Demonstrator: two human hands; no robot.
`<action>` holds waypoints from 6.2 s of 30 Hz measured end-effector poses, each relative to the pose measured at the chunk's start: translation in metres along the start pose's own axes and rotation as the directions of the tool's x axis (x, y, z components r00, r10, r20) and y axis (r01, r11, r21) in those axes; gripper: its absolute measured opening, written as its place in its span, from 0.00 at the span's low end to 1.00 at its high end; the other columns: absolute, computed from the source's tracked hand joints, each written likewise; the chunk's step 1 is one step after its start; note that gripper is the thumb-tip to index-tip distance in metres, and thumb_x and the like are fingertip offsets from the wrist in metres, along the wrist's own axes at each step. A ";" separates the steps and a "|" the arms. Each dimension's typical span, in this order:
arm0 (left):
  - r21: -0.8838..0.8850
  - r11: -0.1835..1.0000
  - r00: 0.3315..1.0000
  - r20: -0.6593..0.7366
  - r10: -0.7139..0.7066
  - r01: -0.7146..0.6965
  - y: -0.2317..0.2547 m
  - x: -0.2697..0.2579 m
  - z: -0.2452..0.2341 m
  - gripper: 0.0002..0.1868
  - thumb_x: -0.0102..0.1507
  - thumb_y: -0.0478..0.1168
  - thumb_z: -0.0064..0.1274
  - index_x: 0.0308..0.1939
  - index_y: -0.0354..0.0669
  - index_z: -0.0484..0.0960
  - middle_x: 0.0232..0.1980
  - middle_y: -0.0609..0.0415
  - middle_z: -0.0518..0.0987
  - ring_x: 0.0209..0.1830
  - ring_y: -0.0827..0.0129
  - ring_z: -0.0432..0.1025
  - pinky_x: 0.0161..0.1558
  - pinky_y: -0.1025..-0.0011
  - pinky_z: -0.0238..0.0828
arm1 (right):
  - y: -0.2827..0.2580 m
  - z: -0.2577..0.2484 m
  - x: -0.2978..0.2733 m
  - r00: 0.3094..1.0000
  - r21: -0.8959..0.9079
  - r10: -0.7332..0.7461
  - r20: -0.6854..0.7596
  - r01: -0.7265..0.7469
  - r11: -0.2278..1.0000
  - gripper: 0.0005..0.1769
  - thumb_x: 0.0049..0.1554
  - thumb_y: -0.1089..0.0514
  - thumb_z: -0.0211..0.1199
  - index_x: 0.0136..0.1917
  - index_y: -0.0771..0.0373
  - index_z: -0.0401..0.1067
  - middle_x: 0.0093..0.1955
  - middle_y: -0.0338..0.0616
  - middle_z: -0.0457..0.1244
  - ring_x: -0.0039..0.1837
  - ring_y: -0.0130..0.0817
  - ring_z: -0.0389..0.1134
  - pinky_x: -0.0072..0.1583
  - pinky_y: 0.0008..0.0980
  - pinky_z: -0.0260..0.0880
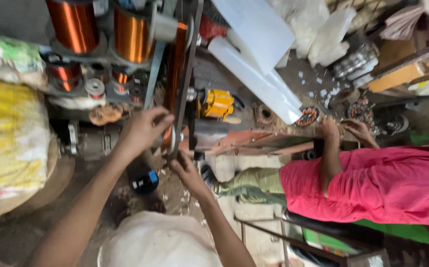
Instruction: The person operates a motorized coil winding machine, guiding copper wire onto a bobbin while it spins. They periodically stop the machine to adjust the wire and secure it with a thin tie.
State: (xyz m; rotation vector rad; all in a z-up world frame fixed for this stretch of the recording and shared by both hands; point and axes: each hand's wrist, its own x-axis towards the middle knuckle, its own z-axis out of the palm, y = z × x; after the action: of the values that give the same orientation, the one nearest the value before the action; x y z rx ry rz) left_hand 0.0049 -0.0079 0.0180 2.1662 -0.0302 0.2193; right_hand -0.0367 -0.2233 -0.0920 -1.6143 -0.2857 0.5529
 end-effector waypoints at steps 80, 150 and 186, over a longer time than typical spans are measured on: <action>-0.334 0.930 0.959 -0.178 -0.220 0.152 -0.196 -0.119 0.182 0.15 0.75 0.47 0.40 0.50 0.41 0.77 0.41 0.44 0.80 0.43 0.56 0.76 0.45 0.63 0.70 | 0.022 -0.243 0.084 0.912 -0.995 -0.408 -0.035 0.008 0.104 0.07 0.48 0.52 0.65 0.39 0.55 0.77 0.35 0.51 0.67 0.41 0.55 0.69 0.43 0.51 0.68; -0.452 0.841 0.926 -0.078 -0.368 0.296 -0.165 -0.251 0.205 0.13 0.72 0.44 0.40 0.44 0.41 0.76 0.35 0.52 0.77 0.34 0.67 0.73 0.40 0.67 0.69 | 0.044 -0.264 0.138 0.844 -0.935 -0.404 -0.353 -0.328 0.133 0.09 0.55 0.51 0.64 0.46 0.51 0.82 0.42 0.51 0.71 0.45 0.53 0.73 0.48 0.50 0.73; -0.466 0.755 0.869 0.066 -0.490 0.461 -0.163 -0.273 0.210 0.15 0.72 0.47 0.38 0.45 0.42 0.76 0.32 0.52 0.74 0.28 0.67 0.69 0.35 0.66 0.67 | 0.016 -0.258 0.150 0.837 -0.928 -0.400 -0.373 -0.324 0.187 0.16 0.51 0.47 0.69 0.52 0.49 0.82 0.44 0.53 0.71 0.47 0.54 0.73 0.48 0.50 0.73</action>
State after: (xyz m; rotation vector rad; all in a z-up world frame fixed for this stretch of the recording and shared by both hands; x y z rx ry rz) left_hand -0.2159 -0.1033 -0.2773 1.6097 0.4615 -0.0238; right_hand 0.2195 -0.3730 -0.1242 -2.9994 -0.2420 -0.3797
